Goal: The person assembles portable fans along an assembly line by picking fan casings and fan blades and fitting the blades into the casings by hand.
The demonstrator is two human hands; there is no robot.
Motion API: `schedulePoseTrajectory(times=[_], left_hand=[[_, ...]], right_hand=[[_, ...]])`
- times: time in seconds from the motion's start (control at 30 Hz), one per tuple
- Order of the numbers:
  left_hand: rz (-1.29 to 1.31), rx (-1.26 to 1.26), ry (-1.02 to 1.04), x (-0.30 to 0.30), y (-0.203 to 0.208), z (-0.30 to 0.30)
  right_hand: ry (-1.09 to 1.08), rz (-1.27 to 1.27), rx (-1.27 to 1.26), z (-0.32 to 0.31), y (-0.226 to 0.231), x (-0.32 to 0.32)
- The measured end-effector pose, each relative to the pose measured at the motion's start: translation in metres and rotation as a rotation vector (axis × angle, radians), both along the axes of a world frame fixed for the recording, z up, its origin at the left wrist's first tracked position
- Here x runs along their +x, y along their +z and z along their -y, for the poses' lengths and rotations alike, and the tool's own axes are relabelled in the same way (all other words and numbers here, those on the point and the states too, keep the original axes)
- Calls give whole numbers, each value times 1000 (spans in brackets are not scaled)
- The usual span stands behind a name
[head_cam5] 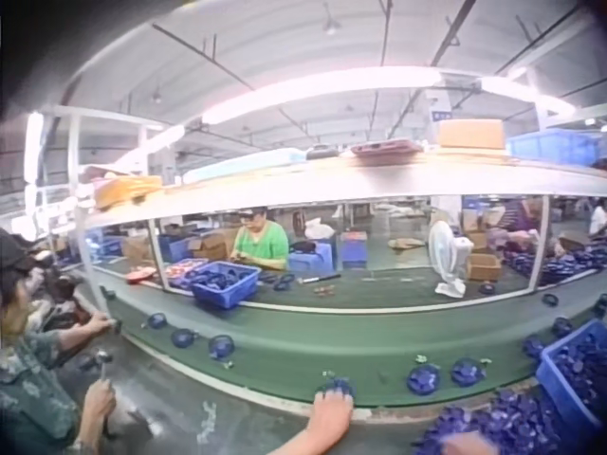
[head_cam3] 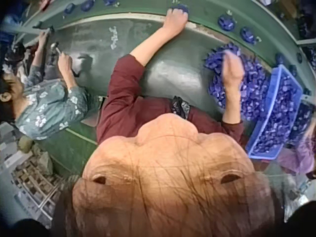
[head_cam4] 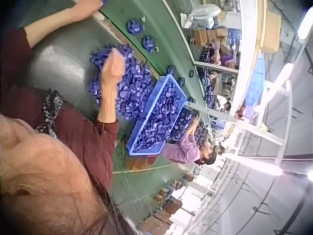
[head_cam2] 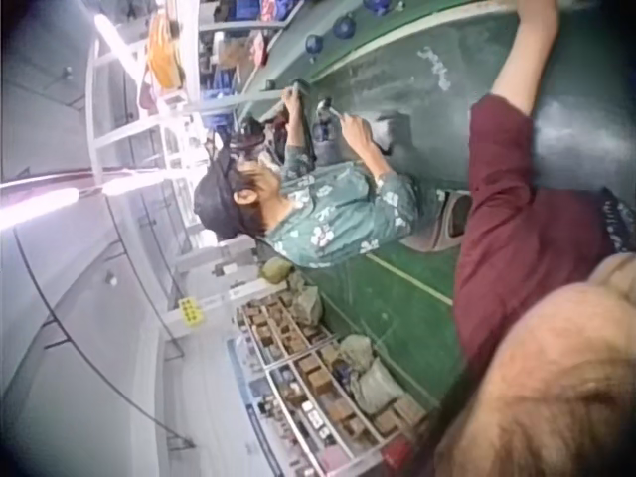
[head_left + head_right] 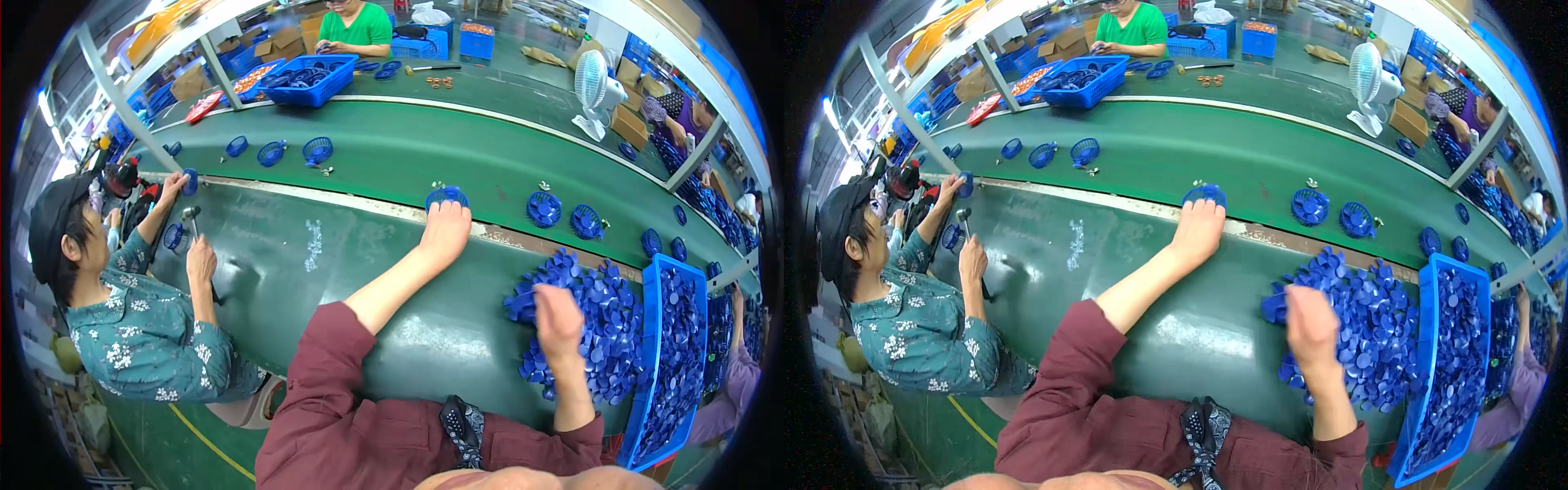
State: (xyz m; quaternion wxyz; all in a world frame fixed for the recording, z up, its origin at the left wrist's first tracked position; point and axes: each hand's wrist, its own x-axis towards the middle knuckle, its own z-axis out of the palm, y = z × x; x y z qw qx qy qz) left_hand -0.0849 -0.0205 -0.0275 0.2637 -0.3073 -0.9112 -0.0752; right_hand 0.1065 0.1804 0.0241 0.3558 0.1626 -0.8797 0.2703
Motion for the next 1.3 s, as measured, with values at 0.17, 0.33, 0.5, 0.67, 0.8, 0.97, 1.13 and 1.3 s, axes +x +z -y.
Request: schedulePoseTrajectory(times=[0.17, 0.33, 0.5, 0.67, 0.8, 0.97, 1.13, 1.3], left_hand=[[110, -129, 46, 57, -7, 21], [435, 350, 103, 82, 15, 68], [236, 362, 84, 64, -9, 83], [371, 261, 127, 75, -27, 93], [391, 168, 180, 86, -19, 98], [707, 541, 179, 89, -15, 84], [1183, 1254, -37, 95, -22, 78], [1494, 1448, -120, 95, -21, 64]], right_hand=[[197, 138, 134, 41, -62, -8], [277, 314, -77, 48, -42, 17], [-10, 321, -45, 31, -51, 19], [36, 380, 67, 61, -42, 17], [42, 554, 305, 77, -32, 13], [-20, 750, 284, 66, -46, 17], [280, 858, 103, 46, -36, 26], [517, 1037, -316, 52, -14, 30]])
